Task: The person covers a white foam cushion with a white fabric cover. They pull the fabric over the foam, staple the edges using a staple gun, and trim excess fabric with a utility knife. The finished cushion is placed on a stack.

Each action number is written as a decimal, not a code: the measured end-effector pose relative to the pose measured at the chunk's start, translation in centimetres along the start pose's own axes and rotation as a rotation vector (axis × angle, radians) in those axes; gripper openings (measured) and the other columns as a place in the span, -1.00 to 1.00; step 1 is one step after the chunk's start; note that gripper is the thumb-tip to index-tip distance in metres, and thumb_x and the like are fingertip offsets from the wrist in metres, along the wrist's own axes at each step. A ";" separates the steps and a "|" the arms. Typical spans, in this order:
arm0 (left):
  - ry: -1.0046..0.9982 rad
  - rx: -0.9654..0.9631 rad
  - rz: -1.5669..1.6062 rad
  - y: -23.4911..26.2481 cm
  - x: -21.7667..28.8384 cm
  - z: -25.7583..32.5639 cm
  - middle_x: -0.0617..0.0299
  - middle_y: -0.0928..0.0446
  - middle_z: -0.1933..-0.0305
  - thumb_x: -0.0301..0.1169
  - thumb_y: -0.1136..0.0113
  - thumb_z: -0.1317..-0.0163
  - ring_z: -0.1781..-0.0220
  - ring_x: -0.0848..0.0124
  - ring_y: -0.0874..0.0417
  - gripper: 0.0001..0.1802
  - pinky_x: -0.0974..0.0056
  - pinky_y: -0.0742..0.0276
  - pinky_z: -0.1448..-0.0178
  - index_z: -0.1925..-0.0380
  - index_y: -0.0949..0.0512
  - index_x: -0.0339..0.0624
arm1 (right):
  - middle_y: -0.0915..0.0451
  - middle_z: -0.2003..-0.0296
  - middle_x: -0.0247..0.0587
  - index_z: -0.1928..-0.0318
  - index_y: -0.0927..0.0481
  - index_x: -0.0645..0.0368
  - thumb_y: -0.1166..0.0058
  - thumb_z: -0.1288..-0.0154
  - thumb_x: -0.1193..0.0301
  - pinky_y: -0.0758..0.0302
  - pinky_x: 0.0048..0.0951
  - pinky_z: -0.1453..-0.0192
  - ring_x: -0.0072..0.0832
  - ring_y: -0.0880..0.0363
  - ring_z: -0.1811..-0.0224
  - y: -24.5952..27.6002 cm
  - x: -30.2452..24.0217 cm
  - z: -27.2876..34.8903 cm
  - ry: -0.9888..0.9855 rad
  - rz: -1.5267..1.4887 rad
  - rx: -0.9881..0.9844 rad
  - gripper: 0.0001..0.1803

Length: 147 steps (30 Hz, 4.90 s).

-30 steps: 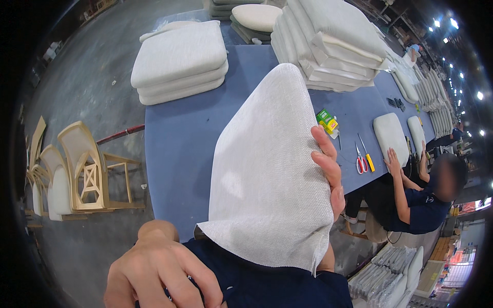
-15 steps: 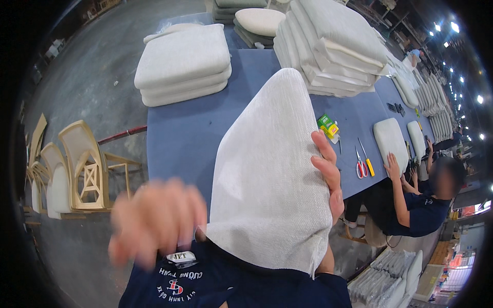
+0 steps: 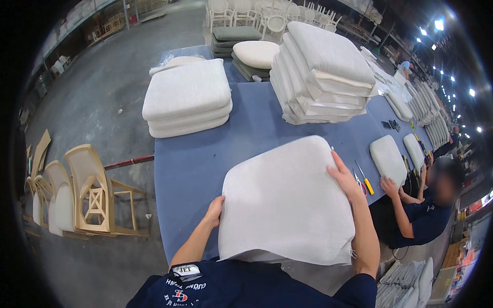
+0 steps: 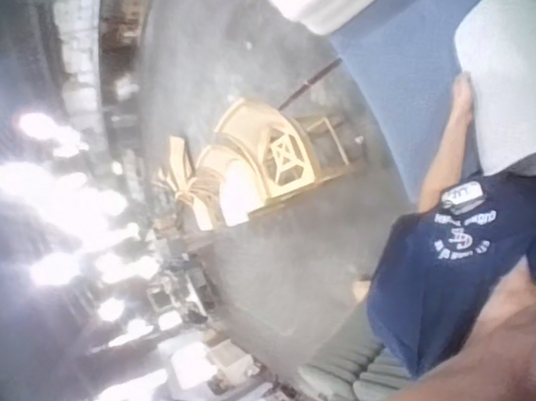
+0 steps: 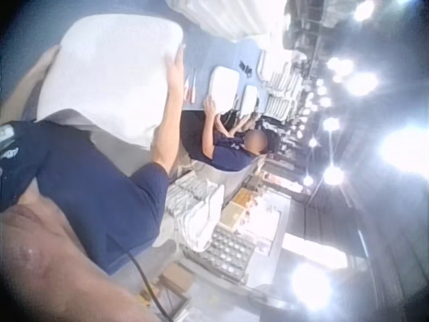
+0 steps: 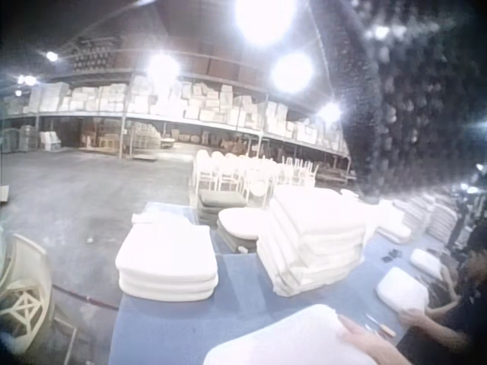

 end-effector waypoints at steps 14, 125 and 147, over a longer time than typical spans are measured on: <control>-0.645 0.199 -0.192 1.1 16.4 9.6 -0.03 -0.48 -0.35 -0.09 0.13 -0.55 -0.37 0.15 -0.49 -0.36 0.03 -0.35 -0.48 -0.45 -0.31 -0.29 | -0.21 -0.60 -0.07 -0.66 -0.08 0.16 0.11 -0.69 0.18 -0.05 -0.29 -0.67 -0.29 -0.16 -0.63 -2.0 8.9 2.2 0.174 -0.186 0.318 -0.30; -1.370 0.534 -1.579 -6.5 24.4 35.7 0.14 -0.63 0.41 0.04 -0.34 -0.24 0.38 0.15 -0.67 -0.52 0.09 -0.54 0.28 0.19 -0.68 -0.19 | -0.72 0.38 -0.16 -0.20 -0.70 0.08 0.09 -0.59 -0.08 -0.57 -0.12 0.20 -0.07 -0.70 0.33 -15.0 -13.4 5.8 0.801 0.844 0.178 -0.43; -1.274 0.468 -1.588 -5.1 24.1 35.2 0.16 -0.65 0.42 -0.15 -0.19 -0.39 0.38 0.12 -0.70 -0.71 0.06 -0.57 0.28 0.24 -0.68 -0.15 | -0.75 0.37 -0.08 -0.11 -0.71 0.14 0.02 -0.54 -0.06 -0.61 -0.04 0.16 0.00 -0.74 0.28 -14.8 -13.6 6.4 0.683 0.938 0.205 -0.45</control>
Point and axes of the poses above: each hand's wrist, its own z-axis away from the middle knuckle, its own y-axis out of the back of the hand, x = y × z, the point moved 5 cm from there along -z, towards the middle knuckle
